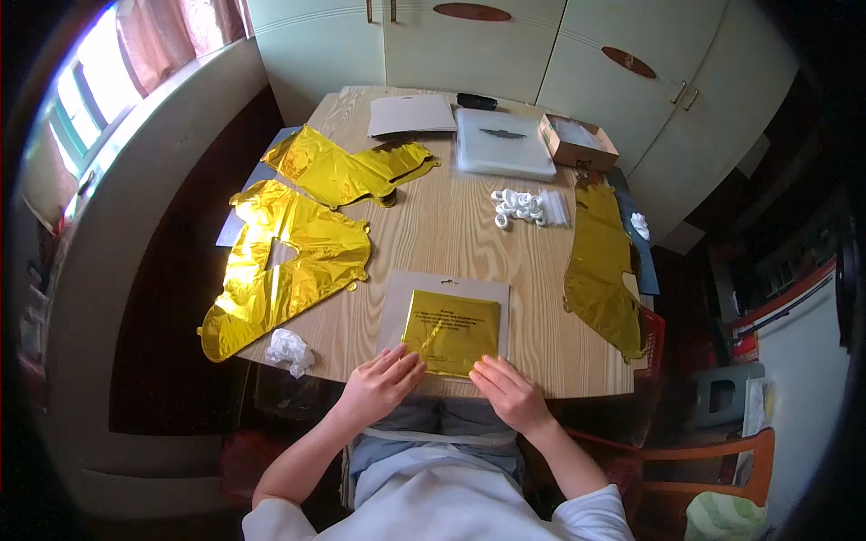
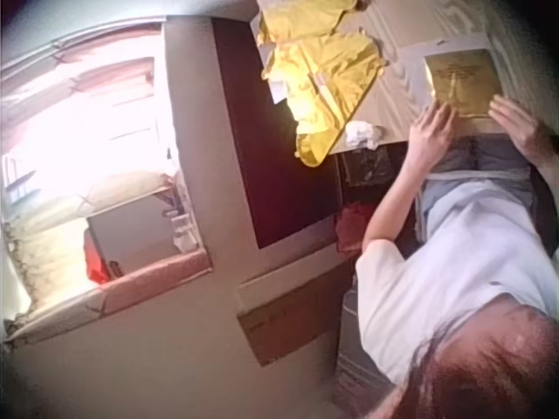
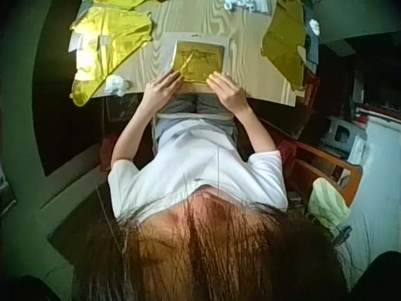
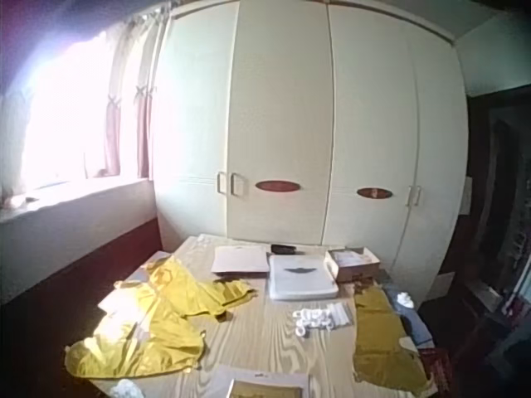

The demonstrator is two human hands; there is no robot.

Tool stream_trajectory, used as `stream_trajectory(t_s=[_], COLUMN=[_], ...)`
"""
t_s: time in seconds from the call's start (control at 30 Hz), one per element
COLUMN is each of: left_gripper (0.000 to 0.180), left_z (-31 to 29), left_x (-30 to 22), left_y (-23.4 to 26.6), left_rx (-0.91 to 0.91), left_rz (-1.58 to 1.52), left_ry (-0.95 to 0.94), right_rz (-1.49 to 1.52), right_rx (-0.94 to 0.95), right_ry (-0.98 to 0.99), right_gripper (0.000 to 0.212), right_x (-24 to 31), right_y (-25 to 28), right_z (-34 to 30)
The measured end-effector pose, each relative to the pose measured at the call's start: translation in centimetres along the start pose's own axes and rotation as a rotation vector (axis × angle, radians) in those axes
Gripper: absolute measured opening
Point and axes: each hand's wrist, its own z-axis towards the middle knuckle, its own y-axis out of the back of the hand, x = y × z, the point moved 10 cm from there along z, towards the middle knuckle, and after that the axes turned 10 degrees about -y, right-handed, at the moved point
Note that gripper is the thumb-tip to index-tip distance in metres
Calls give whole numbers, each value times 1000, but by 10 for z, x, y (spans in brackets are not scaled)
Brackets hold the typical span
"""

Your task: Folding and packing star-shaped balloons into plastic sleeves.

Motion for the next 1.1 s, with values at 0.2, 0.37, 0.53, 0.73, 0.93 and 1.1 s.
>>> stream_trajectory(t_s=[0.2,0.37,0.53,0.73,0.93,1.1], left_gripper=[33,42,41,31,32,37], left_z=[-2,-6,-7,0,15,17], left_x=[-1,1,4,11,9,8], left_y=[0,-1,1,-2,-1,-4], left_rx=[18,79,93,22,42,52], left_rz=[9,-43,-123,-80,13,28], left_ry=[-25,8,27,-15,-106,-83], right_rz=[19,68,134,32,-164,-211], right_rx=[31,86,134,94,77,-52], right_ry=[-6,-43,-69,-43,56,125], right_gripper=[22,24,27,31,27,21], right_x=[0,-5,-11,-12,-2,13], right_y=[-2,-4,-5,6,4,5], right_z=[1,0,-2,8,20,38])
